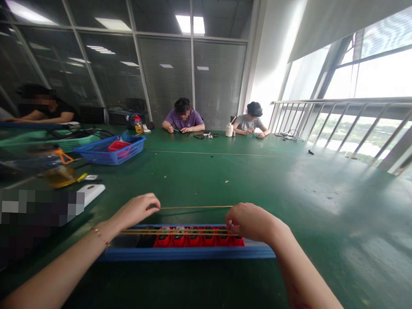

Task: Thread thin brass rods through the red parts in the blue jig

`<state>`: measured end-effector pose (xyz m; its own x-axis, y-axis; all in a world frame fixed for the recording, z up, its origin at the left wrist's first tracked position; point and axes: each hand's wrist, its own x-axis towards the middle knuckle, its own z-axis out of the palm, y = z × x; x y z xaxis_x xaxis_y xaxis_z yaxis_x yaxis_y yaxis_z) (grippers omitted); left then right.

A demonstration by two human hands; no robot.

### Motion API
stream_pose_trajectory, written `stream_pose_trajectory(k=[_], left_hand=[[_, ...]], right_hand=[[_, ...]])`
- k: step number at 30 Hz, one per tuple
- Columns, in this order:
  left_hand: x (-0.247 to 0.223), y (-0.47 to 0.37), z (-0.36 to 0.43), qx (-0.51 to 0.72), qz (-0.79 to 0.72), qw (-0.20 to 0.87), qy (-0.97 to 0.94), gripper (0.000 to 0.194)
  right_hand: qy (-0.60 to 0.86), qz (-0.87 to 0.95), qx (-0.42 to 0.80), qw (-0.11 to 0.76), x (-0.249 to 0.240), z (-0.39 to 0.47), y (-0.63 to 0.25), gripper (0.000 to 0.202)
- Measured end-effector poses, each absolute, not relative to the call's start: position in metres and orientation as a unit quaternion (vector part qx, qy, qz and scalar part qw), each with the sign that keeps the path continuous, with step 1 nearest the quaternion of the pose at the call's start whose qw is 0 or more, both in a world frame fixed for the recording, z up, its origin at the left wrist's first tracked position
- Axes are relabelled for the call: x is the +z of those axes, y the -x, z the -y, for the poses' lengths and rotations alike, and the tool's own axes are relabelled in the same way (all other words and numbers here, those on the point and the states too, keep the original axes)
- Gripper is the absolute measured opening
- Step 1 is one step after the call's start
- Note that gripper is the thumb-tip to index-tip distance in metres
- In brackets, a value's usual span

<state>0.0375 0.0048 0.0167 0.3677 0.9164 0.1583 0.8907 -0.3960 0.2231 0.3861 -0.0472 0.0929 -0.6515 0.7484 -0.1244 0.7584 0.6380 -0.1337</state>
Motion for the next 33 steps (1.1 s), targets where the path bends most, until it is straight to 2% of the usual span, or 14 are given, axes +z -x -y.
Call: stream_pose_trajectory(k=[8, 16, 25, 30, 33], left_hand=[[0.008, -0.032, -0.008, 0.098, -0.566, 0.078, -0.815, 0.014], [0.004, -0.029, -0.011, 0.100, -0.572, 0.108, -0.807, 0.016], [0.006, -0.033, -0.008, 0.103, -0.574, 0.081, -0.809, 0.022], [0.009, -0.036, -0.005, 0.104, -0.570, 0.078, -0.812, 0.031], [0.008, -0.035, -0.006, 0.104, -0.562, 0.092, -0.815, 0.030]], right_hand=[[-0.435, -0.895, -0.095, -0.021, 0.105, 0.052, -0.394, 0.020], [-0.533, -0.839, -0.080, -0.074, 0.117, 0.046, -0.456, 0.015], [-0.507, -0.854, -0.112, -0.035, 0.074, 0.006, -0.444, 0.015], [-0.495, -0.860, -0.112, -0.052, 0.045, -0.011, -0.416, 0.016], [-0.497, -0.860, -0.097, -0.058, 0.035, -0.014, -0.403, 0.018]])
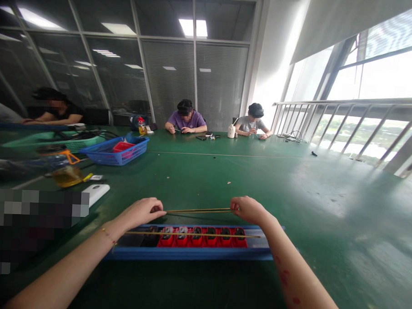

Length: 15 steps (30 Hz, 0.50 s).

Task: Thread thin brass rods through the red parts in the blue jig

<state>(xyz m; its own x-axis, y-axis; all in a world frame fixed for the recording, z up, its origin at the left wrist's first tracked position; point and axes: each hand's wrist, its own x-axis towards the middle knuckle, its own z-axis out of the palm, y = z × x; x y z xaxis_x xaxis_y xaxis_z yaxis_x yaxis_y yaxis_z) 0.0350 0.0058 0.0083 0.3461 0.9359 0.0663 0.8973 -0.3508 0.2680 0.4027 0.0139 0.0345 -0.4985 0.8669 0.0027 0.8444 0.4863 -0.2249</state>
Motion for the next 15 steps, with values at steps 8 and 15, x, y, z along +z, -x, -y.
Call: stream_pose_trajectory(k=[8, 15], left_hand=[[0.004, -0.032, -0.009, 0.109, -0.563, 0.091, -0.814, 0.016], [0.004, -0.031, -0.009, 0.109, -0.574, 0.094, -0.806, 0.016]], right_hand=[[0.477, 0.873, 0.088, 0.049, 0.025, -0.015, -0.392, 0.028], [0.442, 0.889, 0.105, 0.059, 0.022, -0.017, -0.392, 0.035]])
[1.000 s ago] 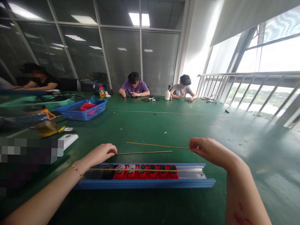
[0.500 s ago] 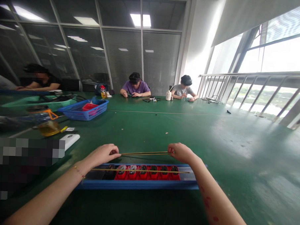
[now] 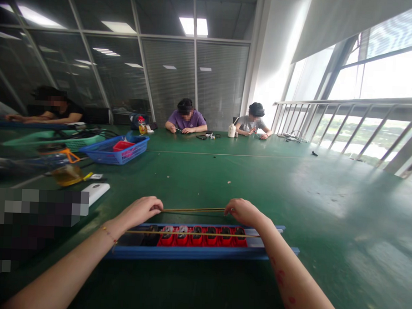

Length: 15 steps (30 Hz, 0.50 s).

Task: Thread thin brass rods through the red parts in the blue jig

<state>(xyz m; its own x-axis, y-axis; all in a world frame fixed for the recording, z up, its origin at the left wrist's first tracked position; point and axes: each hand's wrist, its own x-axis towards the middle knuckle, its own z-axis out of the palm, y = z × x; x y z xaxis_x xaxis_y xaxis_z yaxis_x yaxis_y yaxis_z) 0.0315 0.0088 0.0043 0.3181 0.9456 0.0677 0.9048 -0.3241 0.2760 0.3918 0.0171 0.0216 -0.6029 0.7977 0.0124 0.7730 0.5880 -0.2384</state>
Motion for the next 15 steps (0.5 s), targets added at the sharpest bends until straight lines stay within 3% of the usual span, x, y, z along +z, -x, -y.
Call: stream_pose_trajectory(k=[6, 11, 15], left_hand=[[0.001, -0.030, -0.012, 0.108, -0.579, 0.085, -0.804, 0.015], [-0.001, -0.029, -0.013, 0.113, -0.572, 0.077, -0.808, 0.016], [-0.001, -0.029, -0.013, 0.113, -0.573, 0.082, -0.808, 0.016]], right_hand=[[0.448, 0.869, 0.189, 0.094, 0.055, -0.003, -0.400, 0.027], [0.434, 0.866, 0.246, -0.015, 0.094, 0.026, -0.415, 0.031], [0.484, 0.834, 0.256, -0.066, 0.096, 0.039, -0.419, 0.036]])
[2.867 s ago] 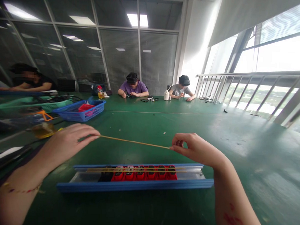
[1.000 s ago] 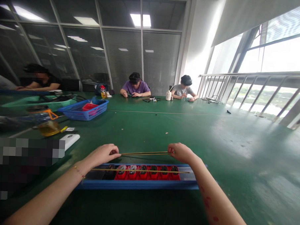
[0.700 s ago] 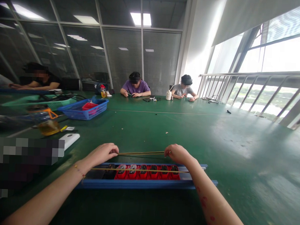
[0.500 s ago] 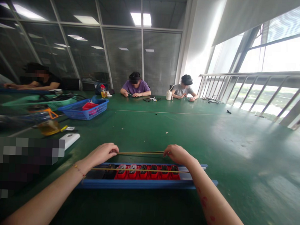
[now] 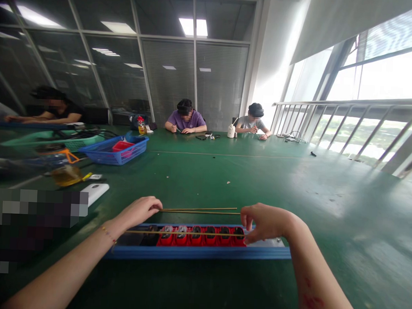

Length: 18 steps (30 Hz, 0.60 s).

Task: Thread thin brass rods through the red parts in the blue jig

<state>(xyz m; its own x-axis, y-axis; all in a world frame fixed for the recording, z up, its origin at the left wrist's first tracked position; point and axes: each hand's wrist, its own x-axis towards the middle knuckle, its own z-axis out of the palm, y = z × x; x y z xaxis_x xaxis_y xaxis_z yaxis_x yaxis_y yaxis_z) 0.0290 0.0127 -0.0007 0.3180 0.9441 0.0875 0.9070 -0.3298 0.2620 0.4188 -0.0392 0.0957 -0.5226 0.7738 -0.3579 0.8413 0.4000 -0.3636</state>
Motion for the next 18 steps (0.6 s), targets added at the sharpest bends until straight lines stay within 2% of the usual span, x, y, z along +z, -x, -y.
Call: stream_pose_trajectory(k=[5, 11, 18], left_hand=[[0.000, -0.030, -0.012, 0.111, -0.577, 0.082, -0.805, 0.017], [-0.002, -0.028, -0.013, 0.118, -0.568, 0.080, -0.811, 0.018], [-0.003, -0.027, -0.013, 0.123, -0.562, 0.078, -0.814, 0.020]], right_hand=[[-0.507, -0.797, -0.307, 0.119, 0.086, 0.039, -0.410, 0.027], [-0.462, -0.877, -0.134, 0.024, 0.108, 0.050, -0.413, 0.016], [-0.516, -0.853, -0.076, -0.025, 0.116, 0.047, -0.446, 0.019]])
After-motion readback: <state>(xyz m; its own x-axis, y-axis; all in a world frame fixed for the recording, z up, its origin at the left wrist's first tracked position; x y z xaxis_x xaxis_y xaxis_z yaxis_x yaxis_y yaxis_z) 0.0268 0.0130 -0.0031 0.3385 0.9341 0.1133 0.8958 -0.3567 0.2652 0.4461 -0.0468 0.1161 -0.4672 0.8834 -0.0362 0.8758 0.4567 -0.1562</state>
